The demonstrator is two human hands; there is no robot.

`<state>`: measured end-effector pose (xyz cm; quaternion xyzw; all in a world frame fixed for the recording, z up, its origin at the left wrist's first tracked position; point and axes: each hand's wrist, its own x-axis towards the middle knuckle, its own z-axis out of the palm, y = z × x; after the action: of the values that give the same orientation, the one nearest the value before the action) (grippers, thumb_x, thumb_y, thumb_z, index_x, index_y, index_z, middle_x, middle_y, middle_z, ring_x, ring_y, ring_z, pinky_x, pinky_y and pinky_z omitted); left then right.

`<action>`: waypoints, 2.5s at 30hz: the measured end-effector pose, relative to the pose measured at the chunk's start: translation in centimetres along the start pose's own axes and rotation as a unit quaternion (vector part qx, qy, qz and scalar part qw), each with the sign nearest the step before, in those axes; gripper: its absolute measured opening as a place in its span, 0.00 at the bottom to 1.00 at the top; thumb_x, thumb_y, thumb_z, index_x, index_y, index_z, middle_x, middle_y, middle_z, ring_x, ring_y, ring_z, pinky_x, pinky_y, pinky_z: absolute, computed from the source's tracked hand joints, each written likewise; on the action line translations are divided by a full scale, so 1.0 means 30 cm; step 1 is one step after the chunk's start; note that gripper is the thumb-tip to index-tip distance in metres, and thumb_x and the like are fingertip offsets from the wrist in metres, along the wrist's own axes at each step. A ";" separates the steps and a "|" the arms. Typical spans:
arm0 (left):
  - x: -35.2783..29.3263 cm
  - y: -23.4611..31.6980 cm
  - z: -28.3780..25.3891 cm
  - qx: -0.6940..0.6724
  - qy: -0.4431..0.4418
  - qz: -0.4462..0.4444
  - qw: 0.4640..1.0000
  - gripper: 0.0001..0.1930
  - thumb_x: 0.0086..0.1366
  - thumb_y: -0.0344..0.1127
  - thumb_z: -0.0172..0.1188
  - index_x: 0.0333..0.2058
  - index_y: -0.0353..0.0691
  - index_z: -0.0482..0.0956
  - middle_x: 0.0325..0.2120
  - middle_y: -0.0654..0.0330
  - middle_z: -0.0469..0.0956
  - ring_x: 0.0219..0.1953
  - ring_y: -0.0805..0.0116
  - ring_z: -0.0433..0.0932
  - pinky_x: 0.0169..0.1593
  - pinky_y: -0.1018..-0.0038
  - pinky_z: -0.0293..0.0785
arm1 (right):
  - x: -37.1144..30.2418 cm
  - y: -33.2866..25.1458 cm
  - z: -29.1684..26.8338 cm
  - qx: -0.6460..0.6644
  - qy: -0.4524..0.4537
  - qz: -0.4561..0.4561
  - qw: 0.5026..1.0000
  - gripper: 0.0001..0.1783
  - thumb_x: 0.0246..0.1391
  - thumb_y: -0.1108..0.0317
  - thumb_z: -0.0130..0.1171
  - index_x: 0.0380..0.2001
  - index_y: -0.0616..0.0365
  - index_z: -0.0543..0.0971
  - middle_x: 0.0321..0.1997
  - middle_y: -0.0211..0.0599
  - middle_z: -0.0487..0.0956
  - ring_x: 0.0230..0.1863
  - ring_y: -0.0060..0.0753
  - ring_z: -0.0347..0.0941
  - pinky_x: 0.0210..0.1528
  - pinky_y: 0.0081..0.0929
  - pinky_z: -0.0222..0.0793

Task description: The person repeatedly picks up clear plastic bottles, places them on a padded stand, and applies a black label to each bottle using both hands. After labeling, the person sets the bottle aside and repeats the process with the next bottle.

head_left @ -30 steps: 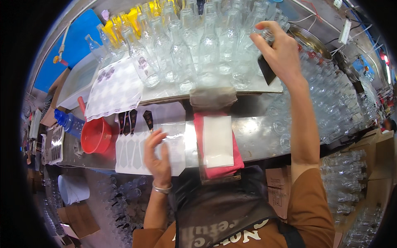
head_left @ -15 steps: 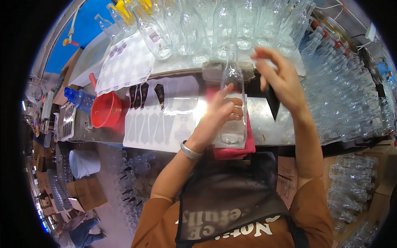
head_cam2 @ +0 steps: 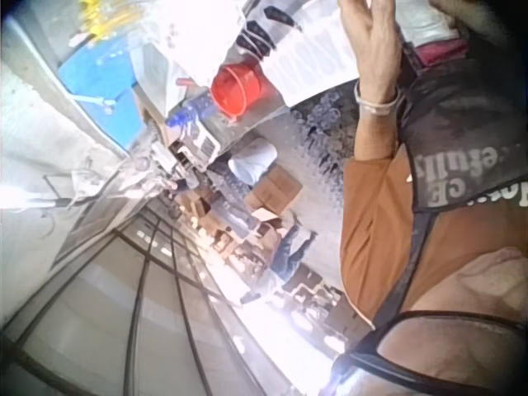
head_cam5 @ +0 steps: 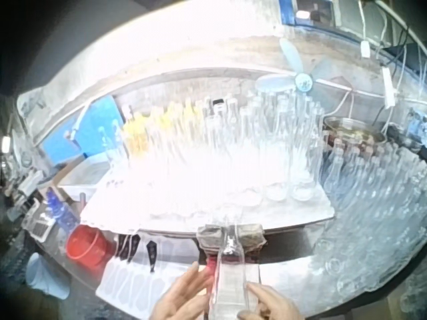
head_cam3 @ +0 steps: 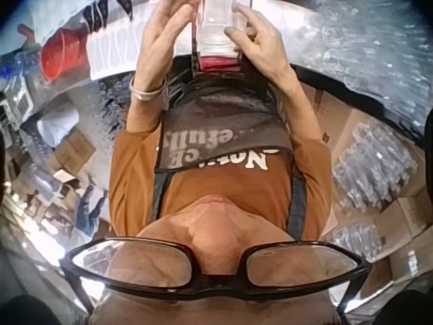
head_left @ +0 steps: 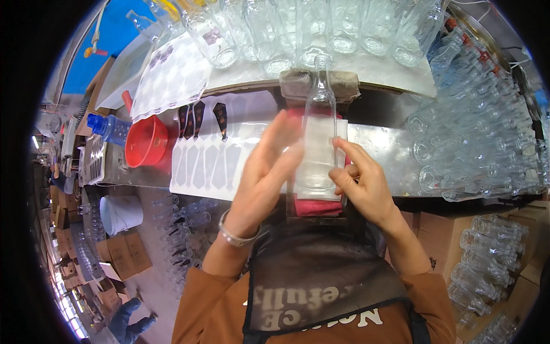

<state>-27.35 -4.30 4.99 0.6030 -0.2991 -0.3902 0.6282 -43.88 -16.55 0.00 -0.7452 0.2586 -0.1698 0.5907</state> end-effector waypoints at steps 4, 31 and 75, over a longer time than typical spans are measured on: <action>0.018 -0.095 -0.030 0.111 -0.054 0.018 0.992 0.32 0.71 0.32 0.58 0.70 0.34 0.57 0.67 0.48 0.64 0.65 0.60 0.68 0.61 0.67 0.71 | 0.030 0.076 0.004 0.069 -0.023 0.021 0.997 0.29 0.66 0.63 0.59 0.65 0.67 0.68 0.62 0.42 0.73 0.28 0.20 0.75 0.29 0.21 0.75; -0.261 -0.237 -0.540 0.713 0.088 -0.059 0.693 0.37 0.66 0.48 0.61 0.67 0.31 0.62 0.60 0.43 0.71 0.69 0.42 0.60 0.70 0.45 0.50 | -0.059 0.175 -0.124 0.107 0.095 0.060 0.988 0.21 0.68 0.68 0.53 0.60 0.65 0.72 0.52 0.40 0.80 0.24 0.15 0.68 0.28 0.15 0.66; 0.126 -0.067 -0.057 0.452 -0.134 0.444 0.762 0.09 0.56 0.31 0.69 0.37 0.41 0.82 0.48 0.55 0.83 0.54 0.58 0.81 0.55 0.60 0.79 | 0.030 0.078 -0.083 0.133 -0.081 0.074 0.985 0.34 0.58 0.70 0.62 0.67 0.64 0.66 0.53 0.38 0.81 0.28 0.15 0.73 0.34 0.19 0.71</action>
<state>-24.20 -6.55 2.48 0.5580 -0.7565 0.0361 0.3392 -44.97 -19.44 -1.69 -0.6501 0.2393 -0.0977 0.7145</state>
